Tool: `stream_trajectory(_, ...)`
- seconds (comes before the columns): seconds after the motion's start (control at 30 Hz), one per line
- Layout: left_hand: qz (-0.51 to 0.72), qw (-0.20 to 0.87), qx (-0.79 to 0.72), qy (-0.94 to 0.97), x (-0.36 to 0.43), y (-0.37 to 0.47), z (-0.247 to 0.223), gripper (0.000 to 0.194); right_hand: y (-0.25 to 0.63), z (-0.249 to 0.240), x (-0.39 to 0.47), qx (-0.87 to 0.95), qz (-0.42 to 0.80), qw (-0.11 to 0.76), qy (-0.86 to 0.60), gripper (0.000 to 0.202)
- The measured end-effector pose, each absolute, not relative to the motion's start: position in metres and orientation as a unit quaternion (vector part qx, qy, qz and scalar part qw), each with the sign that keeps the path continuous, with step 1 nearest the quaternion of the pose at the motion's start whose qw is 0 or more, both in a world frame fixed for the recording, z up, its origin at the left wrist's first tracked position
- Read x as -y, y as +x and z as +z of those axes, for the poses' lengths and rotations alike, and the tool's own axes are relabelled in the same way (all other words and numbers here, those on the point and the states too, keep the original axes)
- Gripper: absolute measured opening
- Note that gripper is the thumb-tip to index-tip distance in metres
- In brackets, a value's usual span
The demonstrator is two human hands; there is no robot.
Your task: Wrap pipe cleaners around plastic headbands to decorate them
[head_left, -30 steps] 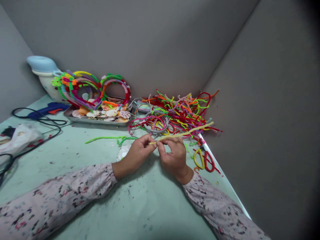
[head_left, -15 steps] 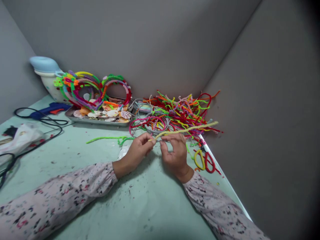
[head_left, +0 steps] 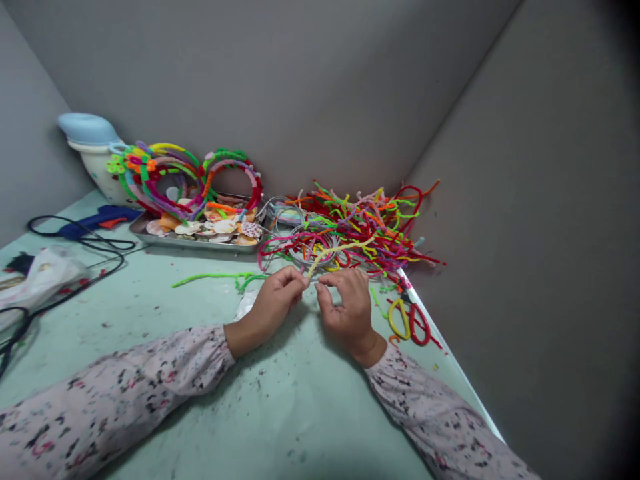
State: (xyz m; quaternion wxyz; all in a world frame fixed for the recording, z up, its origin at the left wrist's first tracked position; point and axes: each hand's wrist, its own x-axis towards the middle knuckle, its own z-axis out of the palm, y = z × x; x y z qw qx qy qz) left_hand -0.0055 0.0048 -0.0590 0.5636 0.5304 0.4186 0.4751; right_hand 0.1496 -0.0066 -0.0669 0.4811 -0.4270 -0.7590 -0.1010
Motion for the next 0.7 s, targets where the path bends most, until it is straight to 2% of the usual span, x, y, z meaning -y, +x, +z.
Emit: stream_trajectory(0.7,0.467,0.578,-0.405,0.533,-0.0086,-0.0074,-0.0642,0.014,0.1493,-0.0680,0.0080,0.777,-0.100,0.471,-0.407,0.006)
